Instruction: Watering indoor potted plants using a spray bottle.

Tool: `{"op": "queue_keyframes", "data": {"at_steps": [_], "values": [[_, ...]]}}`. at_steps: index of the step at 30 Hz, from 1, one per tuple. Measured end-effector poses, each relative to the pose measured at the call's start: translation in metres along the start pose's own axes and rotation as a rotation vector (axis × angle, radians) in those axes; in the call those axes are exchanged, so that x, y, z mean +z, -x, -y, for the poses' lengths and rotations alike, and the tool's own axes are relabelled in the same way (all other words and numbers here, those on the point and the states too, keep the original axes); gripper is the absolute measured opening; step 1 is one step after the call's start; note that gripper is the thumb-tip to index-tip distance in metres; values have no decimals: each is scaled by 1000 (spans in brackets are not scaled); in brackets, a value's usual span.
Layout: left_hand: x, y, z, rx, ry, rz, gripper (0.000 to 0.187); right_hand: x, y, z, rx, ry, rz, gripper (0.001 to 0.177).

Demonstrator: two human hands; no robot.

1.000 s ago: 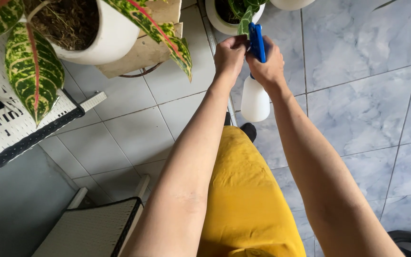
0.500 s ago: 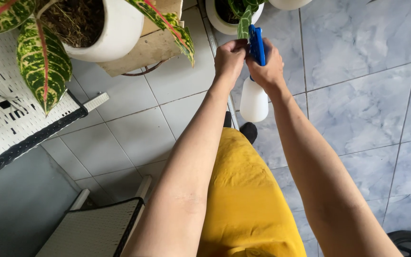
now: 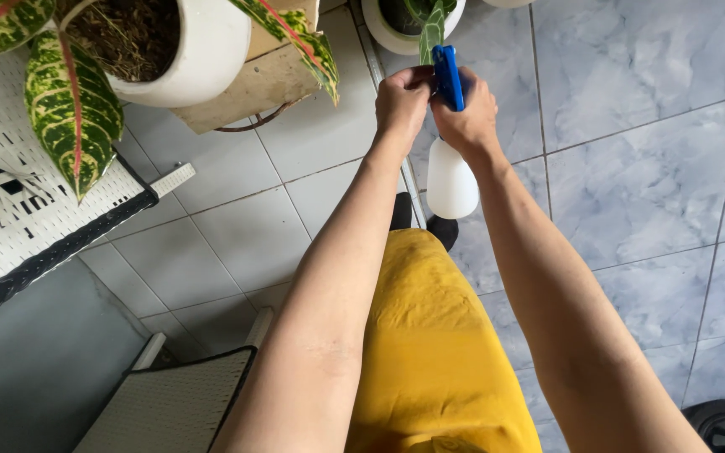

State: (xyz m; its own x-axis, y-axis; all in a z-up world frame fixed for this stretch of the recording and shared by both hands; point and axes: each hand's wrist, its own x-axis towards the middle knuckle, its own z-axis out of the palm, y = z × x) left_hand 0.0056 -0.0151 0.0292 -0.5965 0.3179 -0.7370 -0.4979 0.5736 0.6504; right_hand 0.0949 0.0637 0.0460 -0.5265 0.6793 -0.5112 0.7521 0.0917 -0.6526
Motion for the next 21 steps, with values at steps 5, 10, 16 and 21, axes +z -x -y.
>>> {"op": "queue_keyframes", "data": {"at_steps": [5,10,16,21], "values": [[-5,-3,-3,-33,-69,-18,29,7,-6,-1,-14,11,14,32],[-6,-29,21,25,-11,-17,29,29,-21,-12,-46,82,15,32],[-12,-59,46,18,5,-45,29,67,-43,-29,15,155,10,30],[0,-121,110,111,185,14,28,87,-60,-31,-10,159,19,34]]}}
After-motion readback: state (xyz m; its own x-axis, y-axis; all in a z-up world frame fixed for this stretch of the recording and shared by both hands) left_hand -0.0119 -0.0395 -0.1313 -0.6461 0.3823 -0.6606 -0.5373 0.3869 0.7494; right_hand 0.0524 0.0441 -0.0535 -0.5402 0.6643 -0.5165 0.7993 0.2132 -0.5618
